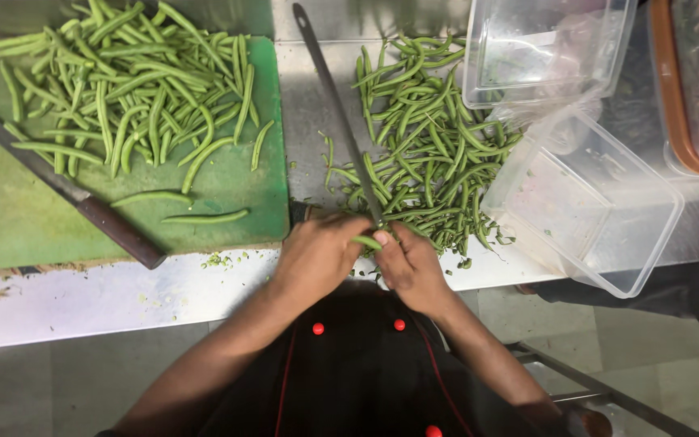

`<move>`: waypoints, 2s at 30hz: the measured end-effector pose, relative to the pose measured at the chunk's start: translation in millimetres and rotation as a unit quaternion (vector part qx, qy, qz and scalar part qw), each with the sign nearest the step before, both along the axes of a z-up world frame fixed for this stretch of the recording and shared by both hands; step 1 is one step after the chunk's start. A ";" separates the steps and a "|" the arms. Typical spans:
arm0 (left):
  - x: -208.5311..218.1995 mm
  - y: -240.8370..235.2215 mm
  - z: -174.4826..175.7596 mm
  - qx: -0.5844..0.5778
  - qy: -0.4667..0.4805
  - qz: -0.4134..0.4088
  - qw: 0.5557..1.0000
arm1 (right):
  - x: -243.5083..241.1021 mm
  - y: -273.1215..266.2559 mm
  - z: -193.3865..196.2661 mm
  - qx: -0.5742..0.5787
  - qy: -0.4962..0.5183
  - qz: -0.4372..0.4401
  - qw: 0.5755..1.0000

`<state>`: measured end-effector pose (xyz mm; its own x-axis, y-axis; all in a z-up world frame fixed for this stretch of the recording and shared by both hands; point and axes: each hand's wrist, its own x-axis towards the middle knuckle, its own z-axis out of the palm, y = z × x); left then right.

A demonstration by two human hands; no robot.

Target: The person trims the ends of green beans by hand and with a knife, placing trimmed beans on a green cutting board. The person repeatedly picks up beans, snaps off the ends, and uses a knife to trim additional pieces.

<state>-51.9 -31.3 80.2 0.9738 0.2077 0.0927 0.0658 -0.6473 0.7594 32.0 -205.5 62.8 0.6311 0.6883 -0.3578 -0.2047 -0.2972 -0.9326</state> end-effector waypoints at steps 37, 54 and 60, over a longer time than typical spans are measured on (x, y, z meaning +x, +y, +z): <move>246.7 55.8 -47.6 0.269 -0.119 0.109 0.950 | 47.4 -46.4 15.9 0.008 -0.123 -0.169 0.978; 29.3 14.2 2.7 -0.039 -0.084 0.067 0.993 | 29.3 -35.3 7.6 -0.029 -0.100 -0.078 0.991; 12.9 -2.8 14.0 -0.108 -0.083 0.092 0.986 | 30.0 -11.2 18.2 -0.013 -0.067 -0.043 0.997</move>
